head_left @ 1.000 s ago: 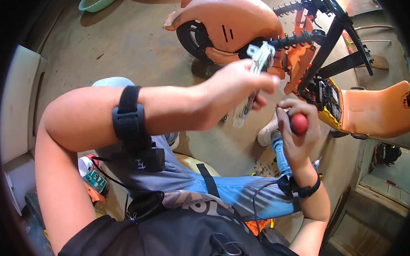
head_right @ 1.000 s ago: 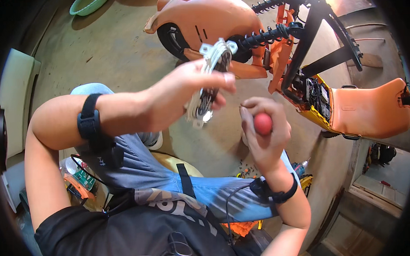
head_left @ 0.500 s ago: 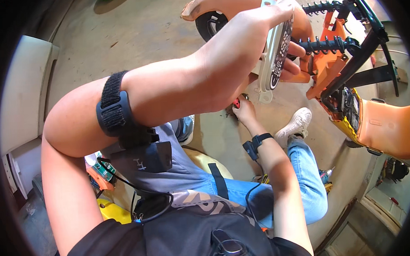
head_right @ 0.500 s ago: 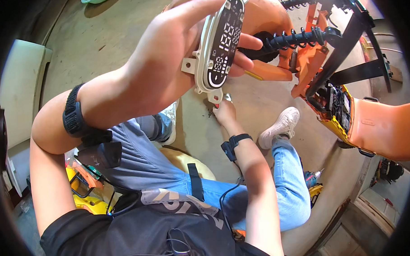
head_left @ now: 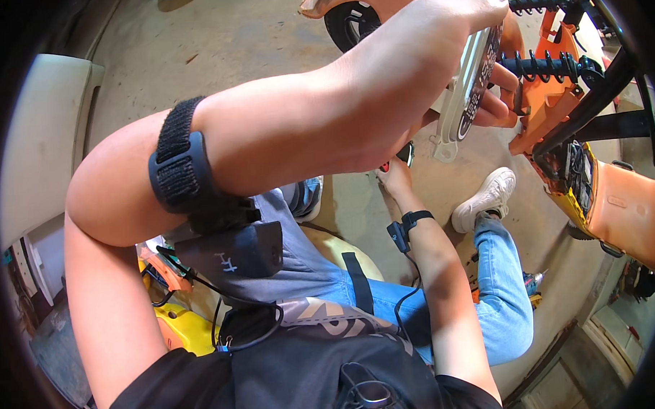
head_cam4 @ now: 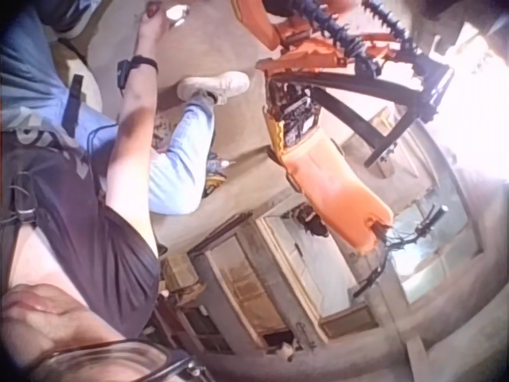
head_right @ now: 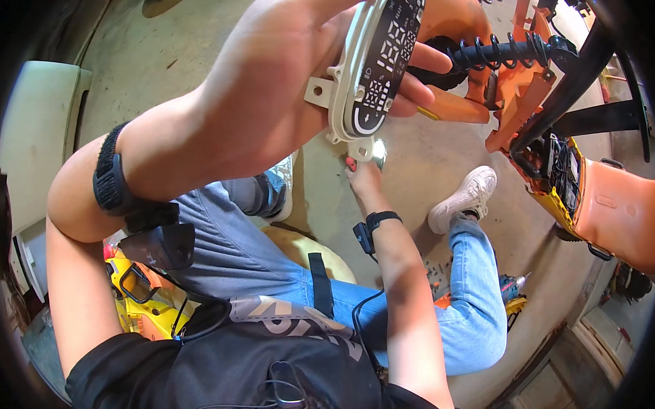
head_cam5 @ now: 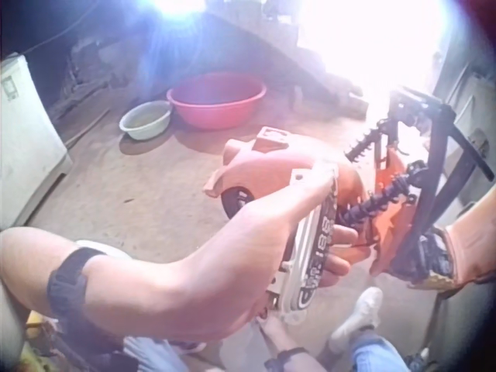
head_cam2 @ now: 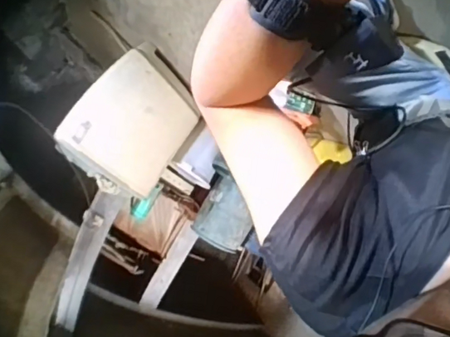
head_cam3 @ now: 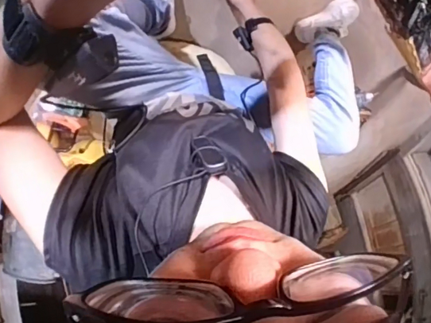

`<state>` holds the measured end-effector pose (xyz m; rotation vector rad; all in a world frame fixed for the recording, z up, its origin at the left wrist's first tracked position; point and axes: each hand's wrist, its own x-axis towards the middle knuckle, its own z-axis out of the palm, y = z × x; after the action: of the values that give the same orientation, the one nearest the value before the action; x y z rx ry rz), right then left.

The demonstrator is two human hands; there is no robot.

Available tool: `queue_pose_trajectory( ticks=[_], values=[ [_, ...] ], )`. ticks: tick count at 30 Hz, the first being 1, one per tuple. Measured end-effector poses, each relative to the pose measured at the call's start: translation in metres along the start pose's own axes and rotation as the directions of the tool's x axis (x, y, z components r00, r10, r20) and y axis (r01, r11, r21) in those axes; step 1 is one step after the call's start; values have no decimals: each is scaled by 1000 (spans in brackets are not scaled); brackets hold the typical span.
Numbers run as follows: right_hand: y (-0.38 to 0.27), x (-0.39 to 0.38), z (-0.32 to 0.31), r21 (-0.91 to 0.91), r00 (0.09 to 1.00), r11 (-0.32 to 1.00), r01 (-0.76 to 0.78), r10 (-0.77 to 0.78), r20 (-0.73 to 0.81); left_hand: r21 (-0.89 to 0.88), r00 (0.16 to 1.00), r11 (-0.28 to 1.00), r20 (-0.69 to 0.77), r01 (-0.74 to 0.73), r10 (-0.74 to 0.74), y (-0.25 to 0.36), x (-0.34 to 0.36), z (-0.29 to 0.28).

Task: Disassembling and inspecting the digital display panel of an electric scooter using a screwdriver.

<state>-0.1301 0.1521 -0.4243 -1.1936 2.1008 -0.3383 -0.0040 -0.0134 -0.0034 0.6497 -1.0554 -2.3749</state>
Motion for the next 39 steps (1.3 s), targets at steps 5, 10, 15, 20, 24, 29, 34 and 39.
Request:
queue_pose_trajectory(
  ticks=[5, 10, 15, 20, 24, 29, 34, 39],
  values=[
    [-9, -9, -25, 83, 994, 994, 71, -64, -87, -64, 998, 998, 56, 21, -17, 2, -4, -8],
    [-53, -14, -127, 150, 976, 975, 164, -138, -167, -109, 997, 994, 81, -8, 17, 7, -1, -7],
    [-90, -69, -231, 269, 963, 933, 239, -193, -188, -144, 1000, 989, 26, 16, -13, -11, 7, -7],
    [-154, -161, -315, 387, 929, 882, 269, -130, -347, -165, 997, 984, 28, 72, -68, -1, -3, -14],
    [-161, -229, -361, 440, 768, 737, 514, -166, -619, -202, 994, 975, 83, 93, -77, 4, -6, -12],
    [-160, -266, -368, 396, 509, 572, 718, -44, -860, -239, 980, 957, 149, 163, -130, 6, -7, -9],
    [-156, -265, -351, 343, 412, 456, 821, -58, -909, -196, 983, 968, 127, 159, -136, 5, -10, -4],
    [-162, -259, -342, 334, 488, 568, 752, -139, -862, -165, 979, 973, 155, 158, -133, 0, -6, -5]
  ],
)
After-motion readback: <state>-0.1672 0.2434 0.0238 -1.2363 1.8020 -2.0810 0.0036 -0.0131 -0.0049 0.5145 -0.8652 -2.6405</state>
